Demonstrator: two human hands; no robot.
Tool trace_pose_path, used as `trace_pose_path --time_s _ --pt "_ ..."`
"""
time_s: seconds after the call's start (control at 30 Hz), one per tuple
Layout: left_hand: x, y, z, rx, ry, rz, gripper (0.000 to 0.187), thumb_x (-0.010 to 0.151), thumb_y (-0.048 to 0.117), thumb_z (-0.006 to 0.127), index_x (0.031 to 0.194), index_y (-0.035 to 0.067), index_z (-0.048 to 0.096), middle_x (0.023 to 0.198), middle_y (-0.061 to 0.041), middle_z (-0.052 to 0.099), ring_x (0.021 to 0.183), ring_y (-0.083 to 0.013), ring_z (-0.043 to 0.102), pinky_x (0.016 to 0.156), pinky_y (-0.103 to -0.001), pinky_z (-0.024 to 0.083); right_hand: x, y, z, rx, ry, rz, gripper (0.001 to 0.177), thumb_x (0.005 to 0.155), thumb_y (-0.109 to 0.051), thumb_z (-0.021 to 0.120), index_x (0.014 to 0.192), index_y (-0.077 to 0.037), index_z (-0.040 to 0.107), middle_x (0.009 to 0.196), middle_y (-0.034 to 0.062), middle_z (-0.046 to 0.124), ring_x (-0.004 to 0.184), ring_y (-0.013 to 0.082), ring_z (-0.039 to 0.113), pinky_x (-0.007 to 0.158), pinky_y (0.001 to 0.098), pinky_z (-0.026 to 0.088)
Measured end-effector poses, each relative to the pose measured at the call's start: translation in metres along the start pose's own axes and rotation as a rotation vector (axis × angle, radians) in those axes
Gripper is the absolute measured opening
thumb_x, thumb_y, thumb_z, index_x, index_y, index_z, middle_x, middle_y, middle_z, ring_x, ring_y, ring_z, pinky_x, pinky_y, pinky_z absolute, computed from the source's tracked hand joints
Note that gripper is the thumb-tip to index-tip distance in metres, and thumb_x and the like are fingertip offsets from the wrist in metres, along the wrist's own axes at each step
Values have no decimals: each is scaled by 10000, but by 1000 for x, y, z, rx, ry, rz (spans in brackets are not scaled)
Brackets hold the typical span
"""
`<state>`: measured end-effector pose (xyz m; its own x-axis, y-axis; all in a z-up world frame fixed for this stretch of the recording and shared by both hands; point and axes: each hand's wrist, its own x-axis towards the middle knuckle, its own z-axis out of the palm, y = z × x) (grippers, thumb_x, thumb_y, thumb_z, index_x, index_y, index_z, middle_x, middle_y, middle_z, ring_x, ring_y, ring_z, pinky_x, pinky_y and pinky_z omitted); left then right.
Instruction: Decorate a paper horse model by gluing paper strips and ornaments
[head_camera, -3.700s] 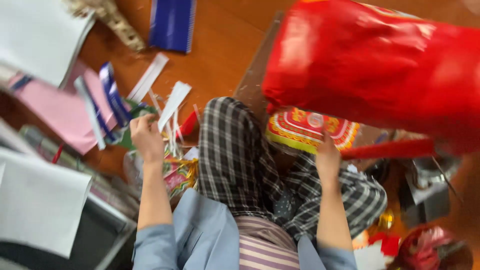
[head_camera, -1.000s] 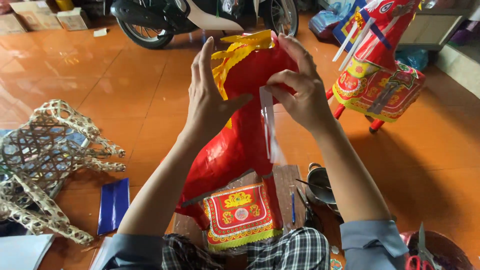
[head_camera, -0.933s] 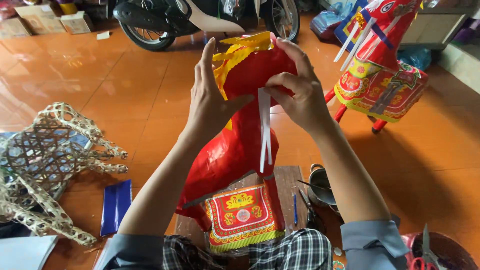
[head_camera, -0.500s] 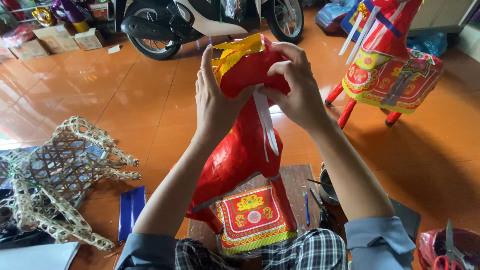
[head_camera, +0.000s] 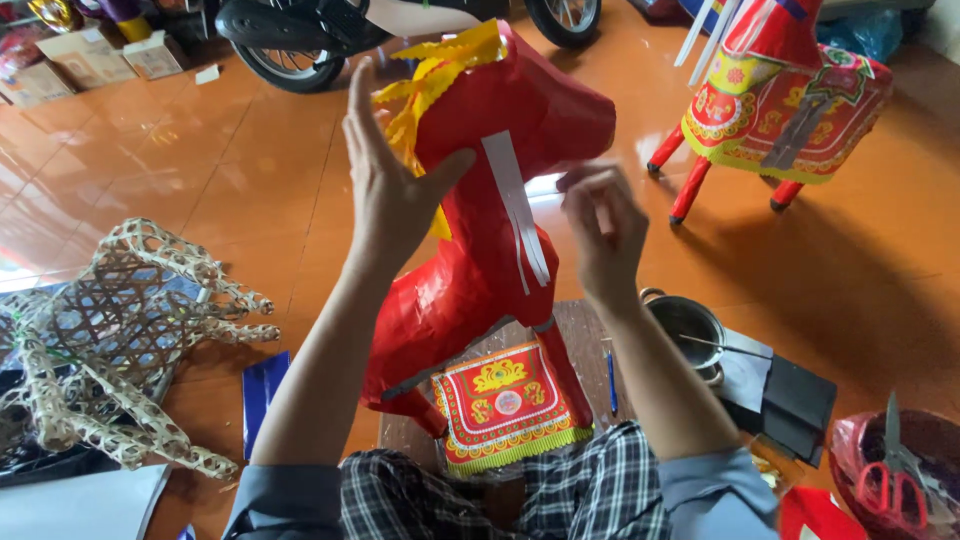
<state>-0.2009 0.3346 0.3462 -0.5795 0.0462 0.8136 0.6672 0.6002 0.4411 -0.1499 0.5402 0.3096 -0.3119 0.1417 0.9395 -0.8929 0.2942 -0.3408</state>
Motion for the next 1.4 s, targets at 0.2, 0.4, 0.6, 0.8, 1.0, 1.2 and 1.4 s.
trace_pose_path --time_s 0.2,0.4,0.6,0.8,1.0,1.2,1.4 --pt "-44 11 -38 -80 41 -56 828 944 573 620 1514 185 161 1466 -192 393 1325 -324 473 1082 -519 390 -51 66 -5 647 -342 613 404 1006 -356 500 780 -41 617 926 54 548 813 139 529 782 278 387" --pt "-94 -6 -73 -123 -89 -225 761 949 376 660 1509 135 205 1387 -281 370 1318 -499 394 1075 -675 254 -35 51 -15 640 -558 481 456 1009 -321 523 653 -41 585 731 128 632 824 209 539 934 357 342" --pt "-162 -40 -90 -118 -211 -441 696 901 320 640 1461 70 309 1349 -262 435 1285 -459 446 1076 -615 303 -46 54 -27 549 -738 601 377 980 -329 548 664 -128 590 805 36 716 886 127 587 1071 400 241" --pt "-222 -71 -107 -144 -220 -669 661 905 248 657 1452 37 350 1309 -241 477 1253 -400 493 1069 -518 352 -68 54 -50 570 -755 709 463 926 -494 570 810 -71 720 929 84 686 891 158 568 815 304 398" --pt "-277 -66 -94 -151 -342 -1047 578 861 295 576 1386 105 429 1353 -158 537 1221 -273 554 985 -403 487 -140 62 -93 543 -806 861 541 855 -645 553 884 -121 684 1150 93 670 1121 211 588 986 384 382" --pt "-338 -74 -47 -393 -875 -1002 415 885 118 572 1292 49 531 1232 -110 654 1072 -179 648 902 -281 505 -328 53 -186 400 -228 1325 397 869 -392 655 1020 -27 693 1055 89 700 916 135 635 774 227 435" --pt "-344 -51 49 -306 -1349 -660 428 874 206 644 1288 134 563 1247 -44 692 1158 -157 659 944 -308 502 -489 -24 -300 -41 533 1648 70 862 -57 700 905 -54 644 690 37 611 503 75 468 438 183 307"
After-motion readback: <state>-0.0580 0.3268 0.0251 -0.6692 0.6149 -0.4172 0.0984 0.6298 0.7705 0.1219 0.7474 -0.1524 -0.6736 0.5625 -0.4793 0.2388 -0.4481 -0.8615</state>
